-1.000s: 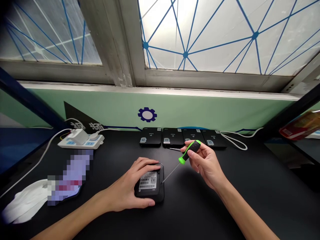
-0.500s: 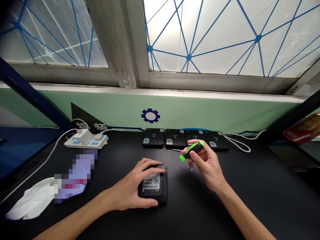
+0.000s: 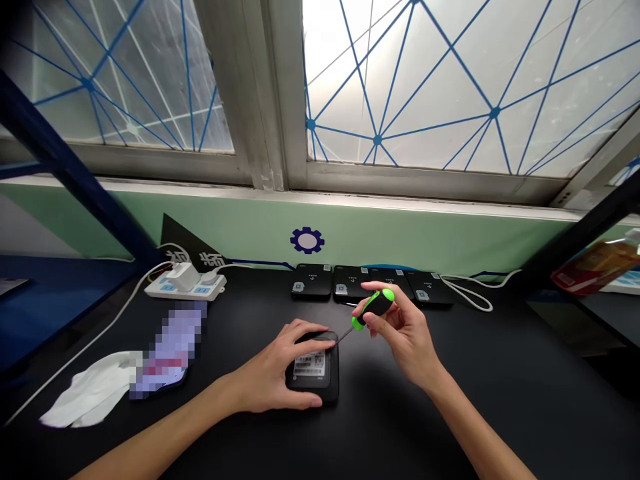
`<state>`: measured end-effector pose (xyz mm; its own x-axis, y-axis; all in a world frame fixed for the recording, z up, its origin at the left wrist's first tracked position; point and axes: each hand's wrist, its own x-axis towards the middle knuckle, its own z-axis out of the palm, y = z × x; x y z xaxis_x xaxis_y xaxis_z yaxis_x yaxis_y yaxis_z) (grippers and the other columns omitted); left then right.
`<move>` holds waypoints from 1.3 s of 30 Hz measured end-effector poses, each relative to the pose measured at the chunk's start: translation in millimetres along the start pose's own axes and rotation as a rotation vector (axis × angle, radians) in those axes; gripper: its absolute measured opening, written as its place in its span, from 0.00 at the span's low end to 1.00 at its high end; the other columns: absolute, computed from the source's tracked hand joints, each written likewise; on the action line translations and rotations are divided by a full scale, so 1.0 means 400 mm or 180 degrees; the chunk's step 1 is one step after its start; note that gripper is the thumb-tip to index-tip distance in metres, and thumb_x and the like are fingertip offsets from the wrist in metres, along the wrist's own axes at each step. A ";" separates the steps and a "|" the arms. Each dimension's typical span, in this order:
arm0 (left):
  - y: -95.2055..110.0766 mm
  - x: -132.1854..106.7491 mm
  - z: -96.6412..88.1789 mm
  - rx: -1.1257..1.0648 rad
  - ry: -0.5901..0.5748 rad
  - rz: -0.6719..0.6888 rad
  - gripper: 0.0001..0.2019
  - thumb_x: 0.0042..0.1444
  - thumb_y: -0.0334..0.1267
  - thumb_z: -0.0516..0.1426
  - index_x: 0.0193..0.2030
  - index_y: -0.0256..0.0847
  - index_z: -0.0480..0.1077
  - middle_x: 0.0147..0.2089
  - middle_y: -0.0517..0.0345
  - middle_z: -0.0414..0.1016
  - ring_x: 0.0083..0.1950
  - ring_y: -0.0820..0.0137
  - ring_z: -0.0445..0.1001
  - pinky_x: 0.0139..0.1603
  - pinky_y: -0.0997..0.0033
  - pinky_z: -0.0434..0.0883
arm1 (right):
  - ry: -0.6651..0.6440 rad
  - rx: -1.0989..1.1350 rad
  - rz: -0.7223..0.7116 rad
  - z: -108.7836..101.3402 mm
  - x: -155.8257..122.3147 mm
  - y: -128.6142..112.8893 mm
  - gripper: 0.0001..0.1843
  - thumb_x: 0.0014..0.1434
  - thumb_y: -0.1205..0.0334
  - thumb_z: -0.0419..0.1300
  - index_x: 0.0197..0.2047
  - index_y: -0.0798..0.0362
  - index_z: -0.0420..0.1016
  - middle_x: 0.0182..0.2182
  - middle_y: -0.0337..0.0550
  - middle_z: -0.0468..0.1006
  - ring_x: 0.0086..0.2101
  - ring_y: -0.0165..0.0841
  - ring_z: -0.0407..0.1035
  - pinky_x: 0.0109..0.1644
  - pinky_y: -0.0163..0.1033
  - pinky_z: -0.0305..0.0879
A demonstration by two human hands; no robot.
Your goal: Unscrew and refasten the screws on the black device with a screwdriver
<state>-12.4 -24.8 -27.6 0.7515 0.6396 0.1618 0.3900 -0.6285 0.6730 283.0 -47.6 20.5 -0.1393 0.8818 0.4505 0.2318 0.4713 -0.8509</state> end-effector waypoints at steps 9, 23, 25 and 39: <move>-0.011 -0.010 0.003 0.0123 0.0095 0.0074 0.44 0.51 0.56 0.79 0.73 0.52 0.74 0.76 0.44 0.69 0.75 0.40 0.67 0.76 0.35 0.67 | -0.1161 -0.2519 0.0042 0.092 0.107 -0.230 0.10 0.72 0.60 0.69 0.53 0.48 0.75 0.28 0.36 0.81 0.30 0.38 0.77 0.34 0.39 0.59; -0.018 -0.009 0.001 0.0076 0.0073 0.0086 0.44 0.51 0.59 0.78 0.73 0.53 0.74 0.76 0.45 0.70 0.72 0.42 0.69 0.76 0.35 0.65 | -0.1271 -0.4082 -0.0108 0.114 0.134 -0.240 0.19 0.78 0.56 0.61 0.32 0.47 0.72 0.24 0.39 0.77 0.24 0.40 0.74 0.29 0.44 0.43; -0.018 -0.006 0.000 0.0091 0.0057 0.0089 0.44 0.51 0.58 0.79 0.73 0.53 0.73 0.77 0.45 0.69 0.73 0.42 0.69 0.77 0.35 0.64 | -0.1290 -0.4105 -0.0113 0.114 0.136 -0.233 0.18 0.78 0.57 0.60 0.32 0.46 0.72 0.23 0.38 0.76 0.24 0.40 0.73 0.29 0.44 0.43; 0.010 0.000 -0.012 0.0198 -0.0045 -0.0002 0.41 0.52 0.56 0.79 0.71 0.54 0.74 0.75 0.46 0.70 0.73 0.44 0.69 0.77 0.37 0.64 | -0.1408 -0.4255 -0.0037 0.117 0.144 -0.268 0.17 0.75 0.63 0.62 0.30 0.48 0.73 0.21 0.41 0.75 0.22 0.38 0.71 0.27 0.43 0.40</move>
<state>-13.4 -25.2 -21.5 0.7585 0.6340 0.1508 0.4225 -0.6546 0.6269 204.9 -48.0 125.3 -0.3764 0.9184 0.1221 0.9206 0.3560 0.1605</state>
